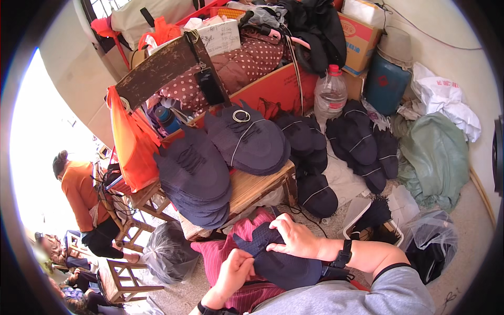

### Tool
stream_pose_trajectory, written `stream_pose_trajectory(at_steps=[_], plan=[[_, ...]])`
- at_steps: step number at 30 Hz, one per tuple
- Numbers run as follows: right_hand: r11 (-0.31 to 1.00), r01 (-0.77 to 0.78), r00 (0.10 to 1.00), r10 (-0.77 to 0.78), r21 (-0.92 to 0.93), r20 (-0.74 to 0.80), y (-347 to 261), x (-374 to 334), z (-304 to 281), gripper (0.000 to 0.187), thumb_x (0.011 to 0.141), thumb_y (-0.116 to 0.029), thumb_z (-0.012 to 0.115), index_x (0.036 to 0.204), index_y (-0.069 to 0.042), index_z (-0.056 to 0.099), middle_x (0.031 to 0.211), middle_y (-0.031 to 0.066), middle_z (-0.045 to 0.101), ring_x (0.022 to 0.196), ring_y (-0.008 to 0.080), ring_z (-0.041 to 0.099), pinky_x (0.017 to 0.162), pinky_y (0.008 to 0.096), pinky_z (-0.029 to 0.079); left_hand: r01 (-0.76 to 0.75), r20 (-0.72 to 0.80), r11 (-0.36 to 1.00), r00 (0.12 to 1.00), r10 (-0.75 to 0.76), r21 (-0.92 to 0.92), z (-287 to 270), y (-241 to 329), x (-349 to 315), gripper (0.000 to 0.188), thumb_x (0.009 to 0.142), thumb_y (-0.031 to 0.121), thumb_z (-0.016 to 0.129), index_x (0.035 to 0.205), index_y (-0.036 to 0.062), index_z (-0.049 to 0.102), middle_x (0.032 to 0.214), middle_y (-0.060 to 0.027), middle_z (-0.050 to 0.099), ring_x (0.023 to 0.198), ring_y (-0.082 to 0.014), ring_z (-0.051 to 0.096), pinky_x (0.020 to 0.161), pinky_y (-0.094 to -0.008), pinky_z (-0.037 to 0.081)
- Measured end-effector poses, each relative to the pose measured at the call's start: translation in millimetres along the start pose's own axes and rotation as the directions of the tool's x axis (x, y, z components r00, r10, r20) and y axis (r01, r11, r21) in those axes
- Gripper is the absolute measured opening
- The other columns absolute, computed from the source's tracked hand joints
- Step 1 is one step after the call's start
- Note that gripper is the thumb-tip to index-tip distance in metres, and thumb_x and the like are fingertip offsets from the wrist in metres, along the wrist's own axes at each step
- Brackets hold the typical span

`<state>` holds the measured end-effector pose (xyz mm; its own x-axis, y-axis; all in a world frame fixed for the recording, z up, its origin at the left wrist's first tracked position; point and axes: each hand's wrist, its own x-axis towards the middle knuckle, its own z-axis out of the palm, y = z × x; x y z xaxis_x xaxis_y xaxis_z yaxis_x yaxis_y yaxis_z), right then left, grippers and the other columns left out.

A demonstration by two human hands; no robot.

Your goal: The recorder is assembling shoe uppers, specifically threading or marking components and bundling them together.

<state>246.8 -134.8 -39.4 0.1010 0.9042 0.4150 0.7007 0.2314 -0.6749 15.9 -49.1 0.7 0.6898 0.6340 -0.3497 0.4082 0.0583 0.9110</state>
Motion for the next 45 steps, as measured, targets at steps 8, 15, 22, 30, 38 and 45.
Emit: stream_pose_trajectory(at_steps=[8,15,22,30,38,45], plan=[[0.994,-0.049,0.998,0.052,-0.096,0.025,10.5,-0.6,-4.2,0.065,0.081,-0.050,0.076,0.114,-0.004,0.045,0.104,0.0127,0.055,0.075,0.0317,0.065,0.058,0.0412,0.056,-0.105,-0.280,0.809,0.957,-0.076,-0.579,-64.6,-21.0,-45.3,0.016,0.102,0.007,0.051,0.112,0.0027,0.061,0.064,-0.0069,0.061,0.048,-0.0134,0.055,0.046,-0.0246,0.047],[0.939,0.052,0.998,-0.042,-0.341,0.035,5.2,10.1,-8.0,0.061,0.080,-0.059,0.071,0.106,-0.007,0.052,0.086,0.0068,0.063,0.080,0.0252,0.064,0.072,0.0385,0.048,-0.322,-0.341,0.120,0.917,-0.207,-0.939,-127.2,-84.6,-63.7,0.027,0.103,0.012,0.051,0.130,0.0144,0.055,0.080,-0.0053,0.066,0.063,-0.0095,0.061,0.057,-0.0225,0.056],[0.933,0.093,0.991,-0.054,-0.347,0.119,4.6,12.0,-5.8,0.061,0.079,-0.057,0.073,0.104,-0.005,0.052,0.085,0.0105,0.062,0.086,0.0280,0.061,0.079,0.0411,0.048,-0.583,-0.549,-0.121,0.804,-0.229,-0.803,-154.3,-122.0,-87.5,0.039,0.099,0.002,0.055,0.137,0.0096,0.052,0.090,-0.0050,0.068,0.074,-0.0114,0.066,0.068,-0.0230,0.059],[0.964,-0.266,0.944,0.259,0.007,0.204,1.6,11.1,-11.7,0.060,0.081,-0.038,0.080,0.118,-0.004,0.048,0.093,0.0140,0.062,0.083,0.0292,0.065,0.073,0.0387,0.054,-0.342,-0.606,0.802,0.795,-0.030,-0.489,-66.4,-58.0,-53.1,0.021,0.103,0.008,0.050,0.120,0.0031,0.062,0.091,-0.0058,0.068,0.072,-0.0077,0.058,0.066,-0.0198,0.047],[0.810,-0.516,0.837,0.406,0.279,0.368,28.8,-9.5,-24.0,0.032,0.090,-0.021,0.072,0.109,-0.004,0.052,0.085,0.0021,0.057,0.076,0.0132,0.057,0.071,0.0290,0.050,-0.356,-0.236,0.741,0.792,0.563,0.570,-3.9,2.6,-7.3,0.024,0.089,0.001,0.067,0.112,0.0013,0.062,0.086,-0.0071,0.060,0.065,-0.0154,0.053,0.062,-0.0281,0.046],[0.422,-0.697,0.713,0.493,0.580,0.498,29.1,-18.8,-24.6,0.013,0.100,-0.019,0.060,0.103,-0.006,0.060,0.085,-0.0006,0.061,0.075,0.0065,0.056,0.066,0.0230,0.050,-0.383,-0.127,0.723,0.831,0.541,0.575,19.0,-4.6,14.7,0.019,0.082,0.004,0.074,0.095,0.0031,0.060,0.085,-0.0124,0.058,0.073,-0.0300,0.059,0.065,-0.0381,0.050]])
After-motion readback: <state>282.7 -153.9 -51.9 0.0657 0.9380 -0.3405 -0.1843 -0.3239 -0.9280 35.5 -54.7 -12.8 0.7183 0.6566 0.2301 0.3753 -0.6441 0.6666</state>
